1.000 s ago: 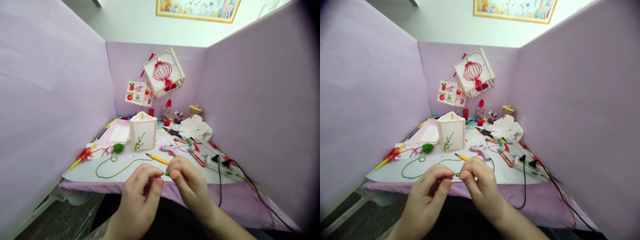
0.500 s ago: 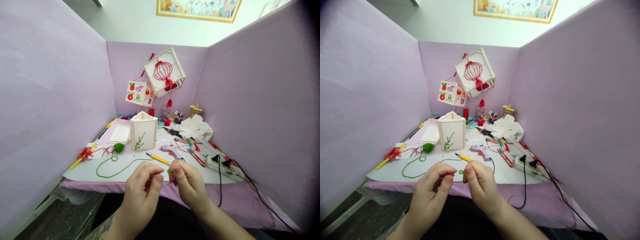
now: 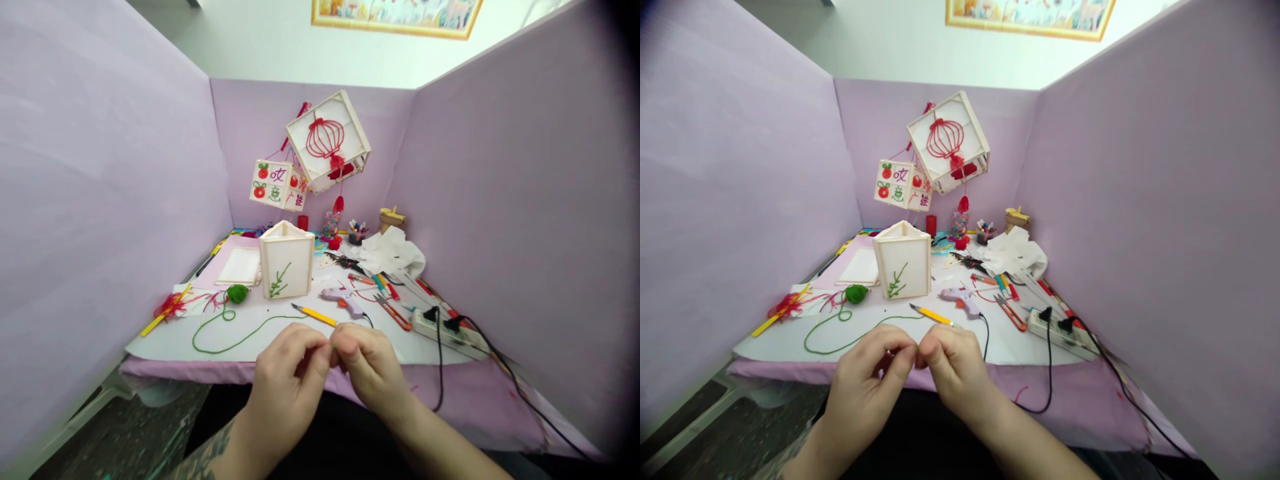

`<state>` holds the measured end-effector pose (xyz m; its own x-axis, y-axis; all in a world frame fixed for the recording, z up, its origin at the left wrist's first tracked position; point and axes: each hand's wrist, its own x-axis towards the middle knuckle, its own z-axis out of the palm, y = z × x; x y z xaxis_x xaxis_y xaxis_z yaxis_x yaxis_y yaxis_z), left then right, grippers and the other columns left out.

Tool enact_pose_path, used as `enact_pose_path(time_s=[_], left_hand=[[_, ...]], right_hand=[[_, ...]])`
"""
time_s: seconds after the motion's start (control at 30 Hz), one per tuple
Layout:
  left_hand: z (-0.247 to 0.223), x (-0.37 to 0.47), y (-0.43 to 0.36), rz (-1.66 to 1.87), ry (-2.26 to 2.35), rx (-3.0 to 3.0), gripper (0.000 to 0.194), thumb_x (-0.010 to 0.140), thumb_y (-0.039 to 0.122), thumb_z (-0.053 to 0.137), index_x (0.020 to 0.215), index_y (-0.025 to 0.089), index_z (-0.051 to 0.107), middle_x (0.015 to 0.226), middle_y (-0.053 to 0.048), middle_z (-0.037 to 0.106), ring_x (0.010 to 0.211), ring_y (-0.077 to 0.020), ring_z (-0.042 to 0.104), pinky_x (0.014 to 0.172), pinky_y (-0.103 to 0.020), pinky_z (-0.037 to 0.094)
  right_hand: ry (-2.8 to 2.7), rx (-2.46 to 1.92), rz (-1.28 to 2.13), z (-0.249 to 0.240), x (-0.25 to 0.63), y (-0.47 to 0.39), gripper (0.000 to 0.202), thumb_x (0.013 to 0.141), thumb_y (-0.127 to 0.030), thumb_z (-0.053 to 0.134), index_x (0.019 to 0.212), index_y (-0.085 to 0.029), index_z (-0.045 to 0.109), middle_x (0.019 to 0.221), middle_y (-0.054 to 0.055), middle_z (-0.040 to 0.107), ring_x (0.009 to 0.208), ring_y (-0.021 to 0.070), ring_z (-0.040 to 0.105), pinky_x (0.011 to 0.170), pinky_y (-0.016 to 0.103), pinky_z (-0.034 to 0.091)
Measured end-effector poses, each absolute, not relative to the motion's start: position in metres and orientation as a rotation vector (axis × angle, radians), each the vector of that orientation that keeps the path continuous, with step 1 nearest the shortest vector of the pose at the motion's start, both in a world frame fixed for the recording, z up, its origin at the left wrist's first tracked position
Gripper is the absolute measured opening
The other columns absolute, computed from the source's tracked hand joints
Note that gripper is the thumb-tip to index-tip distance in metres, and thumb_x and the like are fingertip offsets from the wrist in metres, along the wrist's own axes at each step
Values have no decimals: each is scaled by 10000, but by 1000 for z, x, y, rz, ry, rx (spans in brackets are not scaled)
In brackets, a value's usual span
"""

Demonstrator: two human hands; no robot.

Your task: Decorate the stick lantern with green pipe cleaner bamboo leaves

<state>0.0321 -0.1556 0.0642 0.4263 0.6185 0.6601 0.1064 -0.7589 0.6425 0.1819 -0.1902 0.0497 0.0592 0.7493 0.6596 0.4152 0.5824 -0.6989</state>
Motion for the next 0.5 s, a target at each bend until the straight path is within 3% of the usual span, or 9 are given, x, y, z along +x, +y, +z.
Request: enact_pose_path(time_s=[0.07,0.13,0.27,0.5], left_hand=[[66,32,-155,1280,696,2113,149,912,190,535,777,191,598,732,1,631,667,-116,579,576,-202,455],[67,31,-154,1233,757,2039,171,913,231,534,759,187,595,724,-3,617,654,-119,570,557,-200,453],[69,32,-153,1152,792,1889,203,905,296,539,750,178,595,716,-9,602,631,-121,552,523,-197,440],[67,34,-150,1070,776,1699,212,872,345,577,763,165,601,676,7,564,577,-103,485,504,-192,412]], right_hand=[[-1501,-1019,414,48,185,-189,654,913,-701,305,647,-178,594,525,2,506,493,119,476,481,247,378],[-1377,-1048,500,46,189,-188,643,852,-762,364,713,-178,595,544,-10,483,481,114,429,441,240,341],[-1193,-1136,580,42,192,-187,384,807,-547,675,738,-193,544,601,-35,498,473,88,393,420,212,320],[-1281,-1099,484,39,195,-189,374,924,-438,562,651,-182,561,523,-27,507,465,92,436,457,218,350]])
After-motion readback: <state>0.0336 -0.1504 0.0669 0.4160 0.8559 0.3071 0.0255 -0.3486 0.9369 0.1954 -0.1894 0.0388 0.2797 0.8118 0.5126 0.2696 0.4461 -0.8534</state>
